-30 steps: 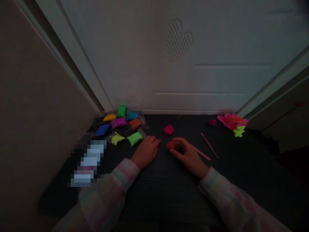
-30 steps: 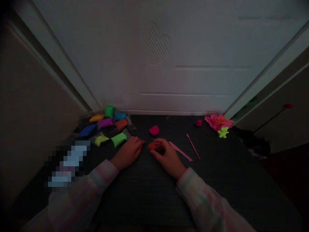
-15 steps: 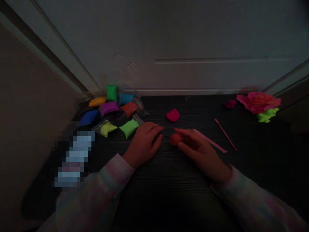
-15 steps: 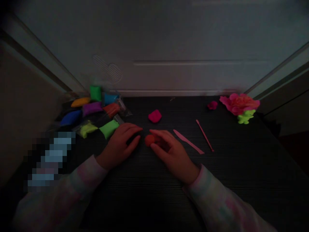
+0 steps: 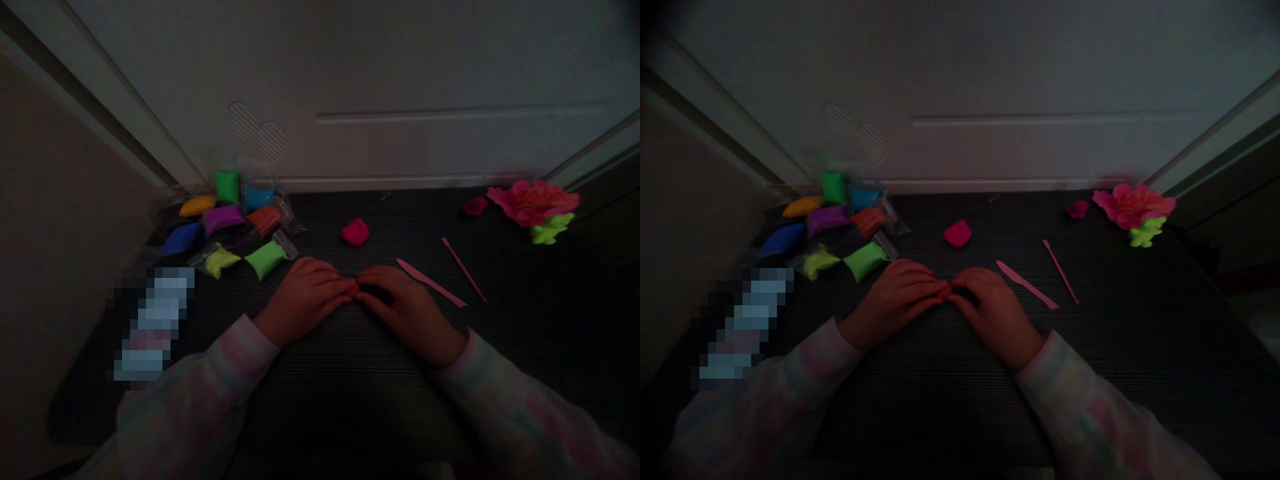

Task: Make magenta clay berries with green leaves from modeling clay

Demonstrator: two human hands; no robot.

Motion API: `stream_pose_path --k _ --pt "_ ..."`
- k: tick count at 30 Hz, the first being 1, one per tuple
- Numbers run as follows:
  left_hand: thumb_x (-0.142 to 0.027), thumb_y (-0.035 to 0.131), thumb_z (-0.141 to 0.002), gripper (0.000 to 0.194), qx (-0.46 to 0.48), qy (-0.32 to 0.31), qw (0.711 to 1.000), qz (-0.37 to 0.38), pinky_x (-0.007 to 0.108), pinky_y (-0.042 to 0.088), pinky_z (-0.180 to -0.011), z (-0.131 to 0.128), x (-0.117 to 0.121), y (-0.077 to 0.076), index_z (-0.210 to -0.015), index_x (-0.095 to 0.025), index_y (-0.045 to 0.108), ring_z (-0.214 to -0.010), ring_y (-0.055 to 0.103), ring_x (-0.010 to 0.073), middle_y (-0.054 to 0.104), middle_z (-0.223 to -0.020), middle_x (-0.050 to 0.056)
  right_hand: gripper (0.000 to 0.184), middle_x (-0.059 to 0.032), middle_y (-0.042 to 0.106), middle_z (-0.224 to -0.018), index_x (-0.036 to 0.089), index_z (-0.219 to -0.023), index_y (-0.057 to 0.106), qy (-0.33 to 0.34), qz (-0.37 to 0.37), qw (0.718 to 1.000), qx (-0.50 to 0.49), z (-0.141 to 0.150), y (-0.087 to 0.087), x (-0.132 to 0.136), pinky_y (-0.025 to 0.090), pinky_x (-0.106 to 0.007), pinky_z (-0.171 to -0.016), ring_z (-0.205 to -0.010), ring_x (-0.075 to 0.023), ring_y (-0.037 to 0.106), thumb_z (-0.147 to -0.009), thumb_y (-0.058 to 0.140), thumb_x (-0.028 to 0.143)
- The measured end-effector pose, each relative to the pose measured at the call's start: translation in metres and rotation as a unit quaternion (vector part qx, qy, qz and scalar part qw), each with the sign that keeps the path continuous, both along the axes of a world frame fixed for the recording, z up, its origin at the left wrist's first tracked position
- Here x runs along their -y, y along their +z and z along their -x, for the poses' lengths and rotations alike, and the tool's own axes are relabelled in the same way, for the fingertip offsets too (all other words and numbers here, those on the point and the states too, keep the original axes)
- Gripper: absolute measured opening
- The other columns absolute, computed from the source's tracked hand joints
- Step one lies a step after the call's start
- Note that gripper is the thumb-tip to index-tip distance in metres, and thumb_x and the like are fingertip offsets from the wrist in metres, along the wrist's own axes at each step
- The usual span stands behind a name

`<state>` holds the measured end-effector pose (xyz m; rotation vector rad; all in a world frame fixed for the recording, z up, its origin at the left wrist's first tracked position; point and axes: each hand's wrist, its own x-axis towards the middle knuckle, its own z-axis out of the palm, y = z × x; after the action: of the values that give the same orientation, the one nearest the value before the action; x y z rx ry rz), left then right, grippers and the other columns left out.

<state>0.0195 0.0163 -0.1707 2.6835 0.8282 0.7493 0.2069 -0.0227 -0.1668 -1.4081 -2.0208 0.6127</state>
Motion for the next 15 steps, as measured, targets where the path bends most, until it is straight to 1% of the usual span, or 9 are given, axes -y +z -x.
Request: stream_pose_path --k 4,6,10,15 --pt "-0.027 0.053 -0.08 0.023 -0.01 -0.019 0.999 -0.026 0.035 0.043 -0.084 0.0008 0.0005 0.0012 -0.099 -0.017 0.06 -0.098 0.053 0.0182 0.065 -0.099 0.004 0.011 -0.0036 0.066 -0.09 0.019 -0.087 0.061 0.021 -0.004 1.0 0.006 -0.0005 0.0003 -0.001 0.047 -0.037 -0.08 -0.087 -0.0175 0.059 -0.078 0.055 0.019" --pt "-0.026 0.053 -0.079 0.023 -0.005 -0.023 0.999 -0.041 0.035 0.043 -0.085 0.001 0.0009 0.0007 -0.099 -0.016 0.059 -0.1 0.052 0.0182 0.065 -0.101 0.004 0.011 -0.0034 0.066 -0.09 0.019 -0.087 0.061 0.025 -0.004 1.0 0.008 -0.0006 0.0008 -0.0013 0.047 -0.036 -0.08 -0.086 -0.0172 0.059 -0.078 0.056 0.019" --pt "-0.024 0.052 -0.08 0.022 -0.01 -0.022 0.998 -0.06 0.034 0.044 -0.083 0.001 0.0006 -0.0009 -0.102 -0.018 0.058 -0.098 0.053 0.0174 0.066 -0.099 0.002 0.011 -0.0048 0.066 -0.089 0.018 -0.087 0.062 0.024 -0.017 0.999 0.016 -0.0006 0.0 -0.0022 0.047 -0.036 -0.08 -0.086 -0.0176 0.059 -0.078 0.056 0.018" --pt "-0.025 0.052 -0.08 0.019 -0.012 -0.023 0.998 -0.05 0.034 0.044 -0.084 0.0007 -0.0003 -0.0002 -0.098 -0.018 0.058 -0.096 0.053 0.0168 0.065 -0.097 0.002 0.009 -0.0049 0.066 -0.086 0.018 -0.085 0.062 0.024 -0.025 0.999 0.02 0.0 -0.0008 -0.0024 0.047 -0.036 -0.078 -0.084 -0.018 0.059 -0.078 0.056 0.019"
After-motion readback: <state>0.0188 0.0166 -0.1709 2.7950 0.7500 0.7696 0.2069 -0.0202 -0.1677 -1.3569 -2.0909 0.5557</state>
